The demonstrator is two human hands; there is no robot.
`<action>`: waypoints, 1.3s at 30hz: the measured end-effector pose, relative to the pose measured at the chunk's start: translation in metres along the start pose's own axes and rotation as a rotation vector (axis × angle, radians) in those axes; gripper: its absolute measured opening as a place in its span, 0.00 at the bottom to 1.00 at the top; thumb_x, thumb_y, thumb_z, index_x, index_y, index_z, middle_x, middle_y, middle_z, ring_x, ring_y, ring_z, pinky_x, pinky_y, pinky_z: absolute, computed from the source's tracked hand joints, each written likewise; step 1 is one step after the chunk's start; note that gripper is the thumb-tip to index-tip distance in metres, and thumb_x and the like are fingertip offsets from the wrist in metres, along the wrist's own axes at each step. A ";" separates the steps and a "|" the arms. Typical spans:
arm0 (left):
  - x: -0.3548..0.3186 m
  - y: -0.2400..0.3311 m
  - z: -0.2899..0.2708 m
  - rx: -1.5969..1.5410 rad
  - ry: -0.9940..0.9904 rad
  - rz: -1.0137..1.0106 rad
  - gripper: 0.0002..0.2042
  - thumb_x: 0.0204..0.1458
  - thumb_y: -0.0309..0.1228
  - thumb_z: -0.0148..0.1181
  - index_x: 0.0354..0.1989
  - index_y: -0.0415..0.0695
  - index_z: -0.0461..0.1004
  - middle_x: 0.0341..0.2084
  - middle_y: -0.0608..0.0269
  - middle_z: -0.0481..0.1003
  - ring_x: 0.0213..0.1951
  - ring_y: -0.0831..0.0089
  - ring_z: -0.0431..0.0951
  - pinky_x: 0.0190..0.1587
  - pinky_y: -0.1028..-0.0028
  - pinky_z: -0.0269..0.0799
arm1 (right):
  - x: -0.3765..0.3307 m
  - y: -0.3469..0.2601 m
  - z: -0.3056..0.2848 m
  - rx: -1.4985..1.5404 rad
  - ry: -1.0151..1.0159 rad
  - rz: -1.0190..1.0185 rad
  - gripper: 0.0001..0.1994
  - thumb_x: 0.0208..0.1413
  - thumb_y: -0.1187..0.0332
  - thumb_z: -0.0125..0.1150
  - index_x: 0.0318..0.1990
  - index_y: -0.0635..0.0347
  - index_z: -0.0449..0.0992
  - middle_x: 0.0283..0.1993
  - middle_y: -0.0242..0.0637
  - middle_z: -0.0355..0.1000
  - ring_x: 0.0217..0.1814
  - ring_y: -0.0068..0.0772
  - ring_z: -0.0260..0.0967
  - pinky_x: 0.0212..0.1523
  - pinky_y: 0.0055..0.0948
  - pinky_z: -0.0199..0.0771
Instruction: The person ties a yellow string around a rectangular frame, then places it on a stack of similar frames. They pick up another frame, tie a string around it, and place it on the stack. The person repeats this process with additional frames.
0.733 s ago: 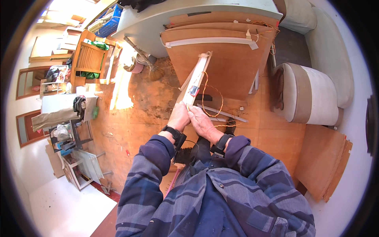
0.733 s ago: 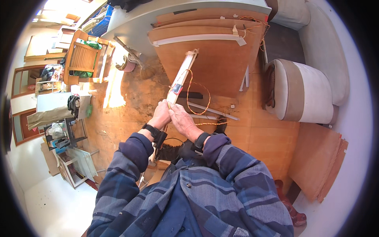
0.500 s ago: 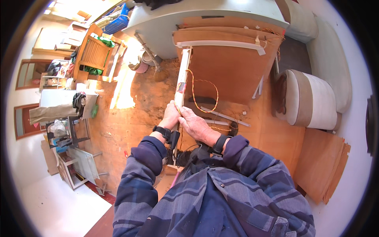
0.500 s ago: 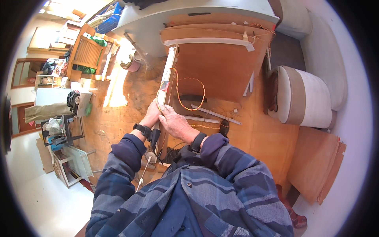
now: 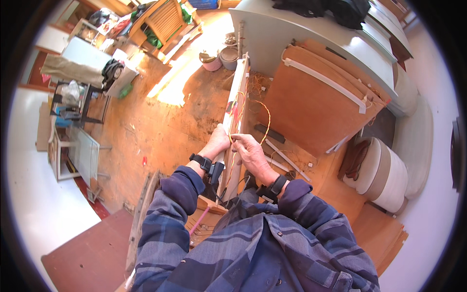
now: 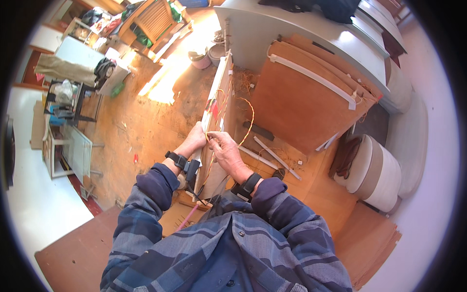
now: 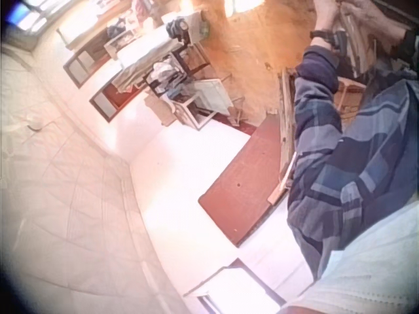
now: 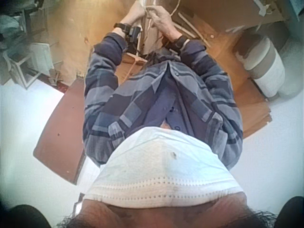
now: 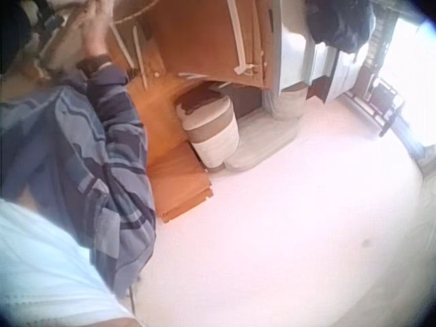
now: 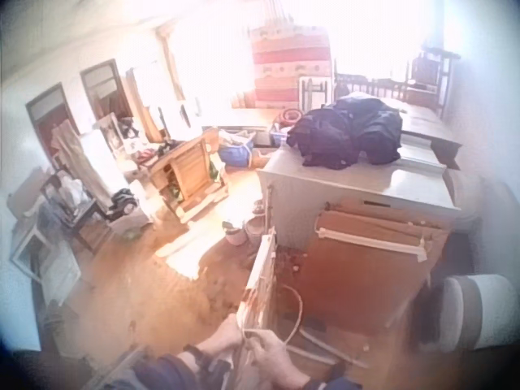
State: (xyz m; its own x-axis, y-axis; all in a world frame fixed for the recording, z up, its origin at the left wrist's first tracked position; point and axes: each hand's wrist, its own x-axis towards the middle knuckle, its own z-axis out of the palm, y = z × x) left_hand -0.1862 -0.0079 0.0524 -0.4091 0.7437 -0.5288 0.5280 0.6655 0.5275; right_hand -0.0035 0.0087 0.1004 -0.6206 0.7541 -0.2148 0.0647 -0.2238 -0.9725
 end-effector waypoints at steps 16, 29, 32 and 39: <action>-0.126 -0.101 0.048 -0.169 -0.012 0.152 0.42 0.44 0.27 0.62 0.70 0.36 0.51 0.58 0.35 0.64 0.62 0.41 0.65 0.67 0.57 0.61 | -0.052 -0.041 -0.033 -0.214 -0.557 0.225 0.16 0.70 0.67 0.51 0.61 0.60 0.73 0.20 0.31 0.68 0.19 0.21 0.66 0.23 0.27 0.64; -0.151 -0.091 0.089 -0.231 0.120 0.201 0.43 0.45 0.34 0.71 0.68 0.35 0.53 0.55 0.36 0.65 0.61 0.42 0.66 0.65 0.56 0.63 | -0.081 -0.122 -0.016 -0.319 -1.005 -0.189 0.20 0.63 0.71 0.61 0.63 0.57 0.74 0.39 0.53 0.78 0.39 0.57 0.77 0.38 0.42 0.75; -0.150 -0.100 0.080 -0.207 0.083 0.162 0.44 0.45 0.36 0.72 0.69 0.35 0.53 0.60 0.38 0.63 0.64 0.43 0.63 0.68 0.57 0.60 | -0.082 -0.143 0.004 -0.214 -1.054 -0.160 0.21 0.64 0.72 0.60 0.65 0.55 0.72 0.42 0.51 0.79 0.42 0.55 0.78 0.42 0.41 0.77; -0.149 -0.125 0.078 -0.226 0.065 0.176 0.46 0.43 0.36 0.74 0.69 0.34 0.53 0.62 0.39 0.63 0.66 0.46 0.63 0.69 0.57 0.59 | -0.087 -0.163 0.042 -0.148 -1.135 -0.363 0.21 0.66 0.69 0.57 0.65 0.59 0.71 0.50 0.48 0.79 0.48 0.51 0.77 0.47 0.41 0.75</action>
State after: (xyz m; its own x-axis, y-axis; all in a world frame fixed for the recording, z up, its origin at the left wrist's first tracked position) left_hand -0.1329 -0.2065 0.0131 -0.3768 0.8465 -0.3760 0.4189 0.5178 0.7459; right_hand 0.0067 -0.0464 0.2812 -0.9510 -0.2327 0.2036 -0.2137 0.0188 -0.9767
